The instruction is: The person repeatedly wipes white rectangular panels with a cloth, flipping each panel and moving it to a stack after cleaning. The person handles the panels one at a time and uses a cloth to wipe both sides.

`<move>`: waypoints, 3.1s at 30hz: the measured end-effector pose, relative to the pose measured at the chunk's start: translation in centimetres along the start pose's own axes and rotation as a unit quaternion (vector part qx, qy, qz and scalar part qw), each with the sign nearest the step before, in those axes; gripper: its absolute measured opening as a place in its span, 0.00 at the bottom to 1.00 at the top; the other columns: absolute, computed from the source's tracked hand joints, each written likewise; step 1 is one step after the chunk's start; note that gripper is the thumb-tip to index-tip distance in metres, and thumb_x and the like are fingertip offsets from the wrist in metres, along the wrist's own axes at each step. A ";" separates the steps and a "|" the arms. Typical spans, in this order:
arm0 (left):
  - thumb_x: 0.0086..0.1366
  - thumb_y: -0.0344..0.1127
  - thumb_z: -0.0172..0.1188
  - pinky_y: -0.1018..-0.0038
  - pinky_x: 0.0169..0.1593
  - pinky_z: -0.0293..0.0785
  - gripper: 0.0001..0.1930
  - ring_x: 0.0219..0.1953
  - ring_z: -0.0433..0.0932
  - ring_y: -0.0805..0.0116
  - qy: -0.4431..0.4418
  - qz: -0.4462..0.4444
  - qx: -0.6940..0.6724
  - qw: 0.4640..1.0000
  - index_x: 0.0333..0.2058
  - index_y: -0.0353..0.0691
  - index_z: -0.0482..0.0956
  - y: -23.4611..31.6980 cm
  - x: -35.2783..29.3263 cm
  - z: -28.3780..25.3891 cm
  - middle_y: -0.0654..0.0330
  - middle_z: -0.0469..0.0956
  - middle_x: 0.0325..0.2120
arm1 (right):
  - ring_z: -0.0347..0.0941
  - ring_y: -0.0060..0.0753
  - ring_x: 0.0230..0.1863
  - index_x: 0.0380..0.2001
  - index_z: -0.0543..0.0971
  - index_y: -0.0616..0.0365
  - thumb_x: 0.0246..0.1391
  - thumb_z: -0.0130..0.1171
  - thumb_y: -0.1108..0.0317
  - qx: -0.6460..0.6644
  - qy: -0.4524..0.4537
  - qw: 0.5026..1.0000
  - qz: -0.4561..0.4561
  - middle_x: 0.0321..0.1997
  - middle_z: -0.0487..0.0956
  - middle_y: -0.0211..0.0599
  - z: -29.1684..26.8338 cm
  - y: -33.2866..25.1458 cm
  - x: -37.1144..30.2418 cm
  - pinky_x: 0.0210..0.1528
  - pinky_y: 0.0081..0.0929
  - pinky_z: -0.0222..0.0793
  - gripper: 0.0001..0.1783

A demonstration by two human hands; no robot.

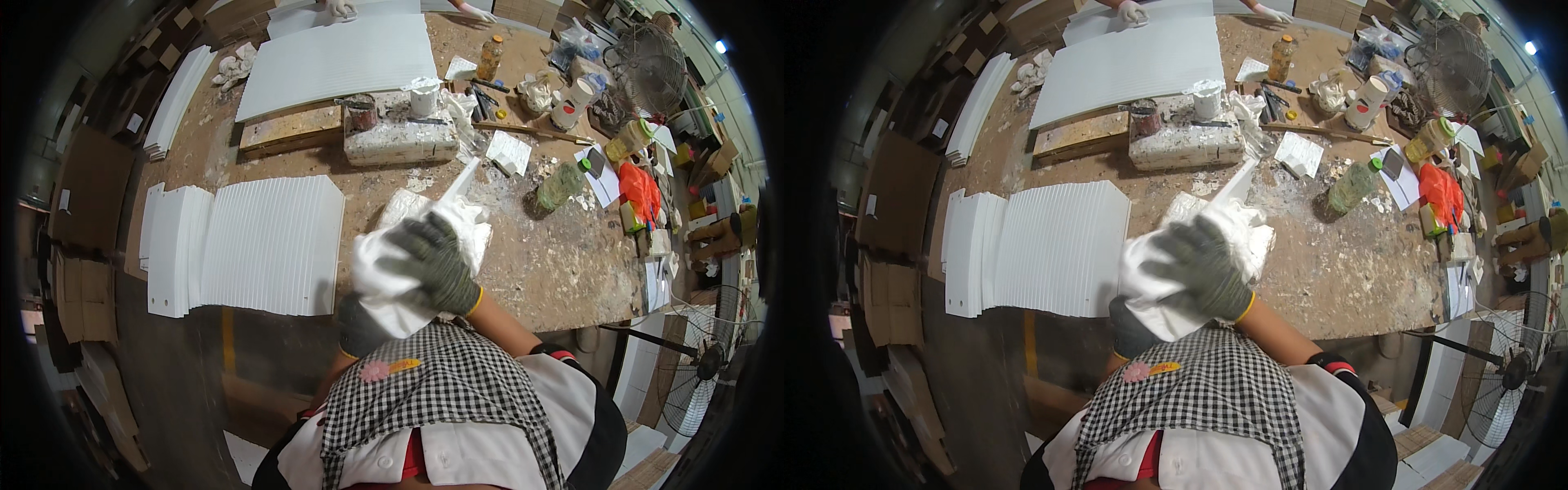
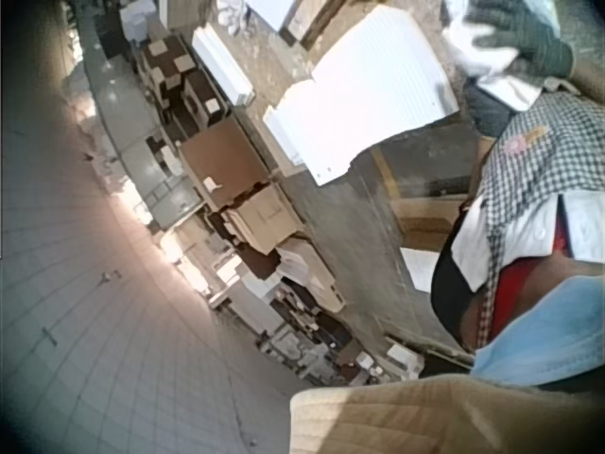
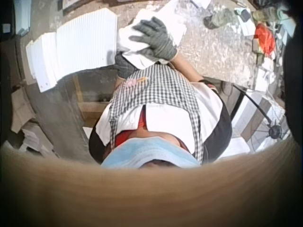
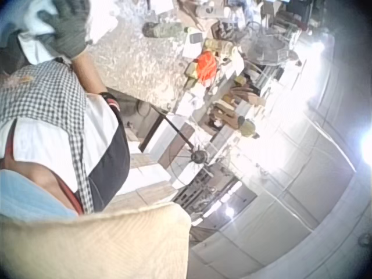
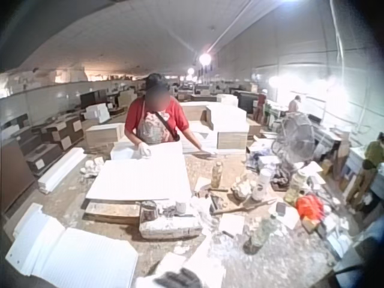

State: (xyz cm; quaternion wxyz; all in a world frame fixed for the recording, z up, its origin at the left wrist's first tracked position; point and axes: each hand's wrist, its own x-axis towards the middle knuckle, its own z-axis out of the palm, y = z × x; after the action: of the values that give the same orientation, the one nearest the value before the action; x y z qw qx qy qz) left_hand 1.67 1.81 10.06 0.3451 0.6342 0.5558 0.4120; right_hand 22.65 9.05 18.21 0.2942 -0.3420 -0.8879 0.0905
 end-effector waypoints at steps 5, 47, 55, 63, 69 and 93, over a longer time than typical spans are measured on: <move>0.68 0.42 0.69 0.65 0.43 0.82 0.20 0.40 0.88 0.61 0.040 -0.131 0.053 0.989 0.51 0.33 0.85 5.8 -0.6 -0.5 0.48 0.88 0.40 | 0.81 0.35 0.50 0.54 0.80 0.54 0.72 0.52 0.55 0.443 0.286 0.811 0.253 0.51 0.83 0.38 2.3 17.5 -2.5 0.48 0.35 0.78 0.18; 0.68 0.27 0.64 0.55 0.58 0.80 0.26 0.55 0.79 0.51 0.234 -0.354 -0.549 0.720 0.63 0.32 0.71 -2.5 1.5 -1.1 0.48 0.79 0.54 | 0.81 0.59 0.53 0.56 0.84 0.47 0.63 0.62 0.49 -0.239 -0.032 0.867 0.436 0.50 0.85 0.53 2.0 34.2 -8.9 0.59 0.49 0.75 0.23; 0.68 0.27 0.66 0.50 0.54 0.82 0.30 0.56 0.78 0.48 0.223 -0.374 -0.557 0.707 0.65 0.34 0.65 -4.0 1.2 -1.5 0.47 0.76 0.56 | 0.84 0.46 0.37 0.52 0.84 0.58 0.60 0.66 0.64 -0.056 0.182 0.898 0.397 0.44 0.86 0.50 0.8 23.1 -5.0 0.45 0.39 0.81 0.18; 0.67 0.26 0.66 0.50 0.55 0.82 0.30 0.57 0.79 0.49 0.207 -0.369 -0.563 0.710 0.65 0.35 0.66 -6.0 1.4 -1.1 0.47 0.76 0.57 | 0.76 0.56 0.54 0.58 0.82 0.52 0.46 0.71 0.73 0.039 0.017 0.980 0.195 0.54 0.78 0.54 2.8 6.9 -4.4 0.56 0.45 0.77 0.31; 0.67 0.26 0.66 0.50 0.55 0.82 0.31 0.57 0.79 0.49 0.190 -0.361 -0.558 0.723 0.66 0.36 0.65 -6.7 1.6 -0.7 0.48 0.76 0.57 | 0.77 0.51 0.41 0.56 0.82 0.51 0.54 0.66 0.71 -0.063 0.101 0.940 0.321 0.42 0.78 0.51 2.3 16.8 -2.3 0.44 0.41 0.77 0.24; 0.68 0.26 0.65 0.58 0.51 0.84 0.20 0.50 0.82 0.56 0.213 -0.338 -0.562 0.724 0.57 0.31 0.76 -7.1 2.5 0.7 0.51 0.82 0.48 | 0.77 0.50 0.37 0.52 0.83 0.53 0.53 0.63 0.75 -0.104 0.086 0.957 0.256 0.34 0.79 0.48 3.9 13.2 -1.8 0.40 0.42 0.74 0.20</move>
State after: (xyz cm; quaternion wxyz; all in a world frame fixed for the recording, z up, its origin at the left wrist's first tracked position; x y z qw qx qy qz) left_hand -0.53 5.36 3.77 0.6269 -0.0102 0.4594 0.6292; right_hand 28.80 17.92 9.44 0.2995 -0.5931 -0.7463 0.0399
